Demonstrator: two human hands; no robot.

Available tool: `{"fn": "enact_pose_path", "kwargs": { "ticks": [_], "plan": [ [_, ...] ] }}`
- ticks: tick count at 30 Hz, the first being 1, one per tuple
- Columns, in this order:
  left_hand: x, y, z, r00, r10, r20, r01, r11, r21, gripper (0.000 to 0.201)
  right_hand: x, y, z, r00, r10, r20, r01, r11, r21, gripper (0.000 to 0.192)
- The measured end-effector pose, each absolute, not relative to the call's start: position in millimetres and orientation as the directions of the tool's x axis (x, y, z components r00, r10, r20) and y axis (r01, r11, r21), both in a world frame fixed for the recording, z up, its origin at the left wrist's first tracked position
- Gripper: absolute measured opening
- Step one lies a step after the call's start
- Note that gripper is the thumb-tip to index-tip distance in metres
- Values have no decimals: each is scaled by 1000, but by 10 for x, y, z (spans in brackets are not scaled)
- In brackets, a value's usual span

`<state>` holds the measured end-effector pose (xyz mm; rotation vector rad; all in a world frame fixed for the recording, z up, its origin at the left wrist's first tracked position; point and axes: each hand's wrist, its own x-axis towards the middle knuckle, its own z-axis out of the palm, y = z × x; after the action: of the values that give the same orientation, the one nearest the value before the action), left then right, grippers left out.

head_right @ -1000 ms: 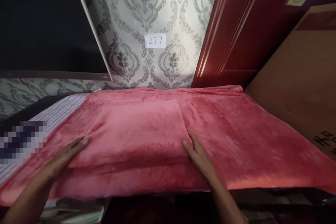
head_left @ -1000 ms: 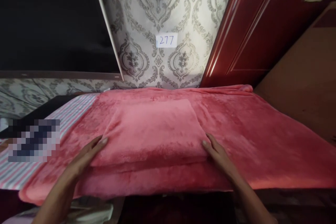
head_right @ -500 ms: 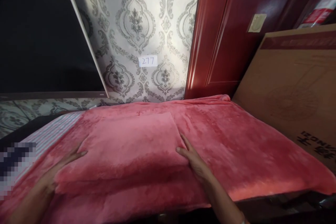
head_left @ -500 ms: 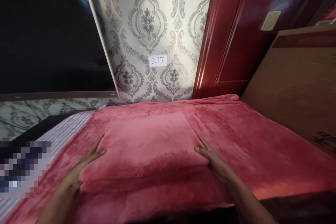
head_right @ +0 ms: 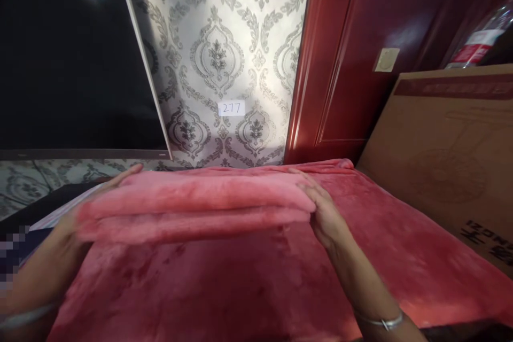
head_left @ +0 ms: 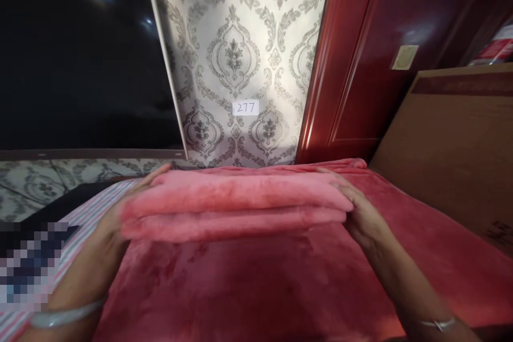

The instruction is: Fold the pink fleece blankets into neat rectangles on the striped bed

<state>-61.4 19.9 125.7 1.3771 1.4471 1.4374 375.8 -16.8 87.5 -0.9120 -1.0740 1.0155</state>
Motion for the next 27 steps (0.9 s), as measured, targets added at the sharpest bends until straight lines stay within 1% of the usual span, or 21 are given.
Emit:
{"fn": "enact_pose_path", "kwargs": {
  "ticks": [2, 3, 4, 6, 8, 10, 11, 13, 16, 19, 21, 24, 27],
  "plan": [
    [-549, 192, 1427, -233, 959, 162, 105, -141, 985, 86, 3802, -103, 947, 205, 919, 337, -146, 369, -918, 53],
    [-523, 170, 1474, -252, 955, 154, 66, -142, 988, 94, 3832, -96, 937, 213, 904, 372, -109, 400, -910, 53],
    [-506, 141, 1479, -276, 948, 161, 48, -154, 987, 96, 3865, -102, 885, 212, 892, 399, -68, 420, -905, 54],
    [-501, 81, 1337, -281, 944, 171, 69, -158, 985, 89, 3926, -134, 647, 199, 890, 410, 26, 413, -910, 55],
    [-529, 30, 1000, -212, 972, 104, 95, -85, 992, 81, 3965, -181, 273, 179, 918, 354, 126, 336, -933, 58],
    [-577, -24, 561, -150, 988, -28, 148, 51, 988, 81, 3972, -246, -130, 142, 960, 240, 224, 205, -953, 64],
    [-605, -56, 348, -147, 985, -87, 178, 113, 978, 82, 3967, -284, -303, 126, 976, 179, 262, 141, -955, 68],
    [-661, -121, 12, -149, 977, -155, 219, 186, 958, 84, 3956, -357, -535, 97, 992, 86, 305, 52, -951, 73],
    [-732, -164, -172, -122, 973, -198, 226, 221, 949, 87, 3975, -418, -606, 50, 997, 51, 337, 31, -941, 75],
    [-746, -81, -99, -131, 964, -233, 208, 257, 944, 97, 4034, -393, -548, 48, 998, 34, 367, 14, -930, 80],
    [-717, 33, -32, -175, 955, -241, 188, 272, 944, 97, 4060, -310, -534, 93, 996, 1, 346, -32, -938, 83],
    [-648, 205, 23, -220, 961, -166, 222, 215, 951, 78, 4030, -68, -537, 152, 986, -63, 238, -98, -966, 83],
    [-587, 302, 61, -184, 982, -52, 244, 96, 965, 62, 3927, 255, -476, 139, 983, -120, 157, -141, -978, 75]
  ]
}}
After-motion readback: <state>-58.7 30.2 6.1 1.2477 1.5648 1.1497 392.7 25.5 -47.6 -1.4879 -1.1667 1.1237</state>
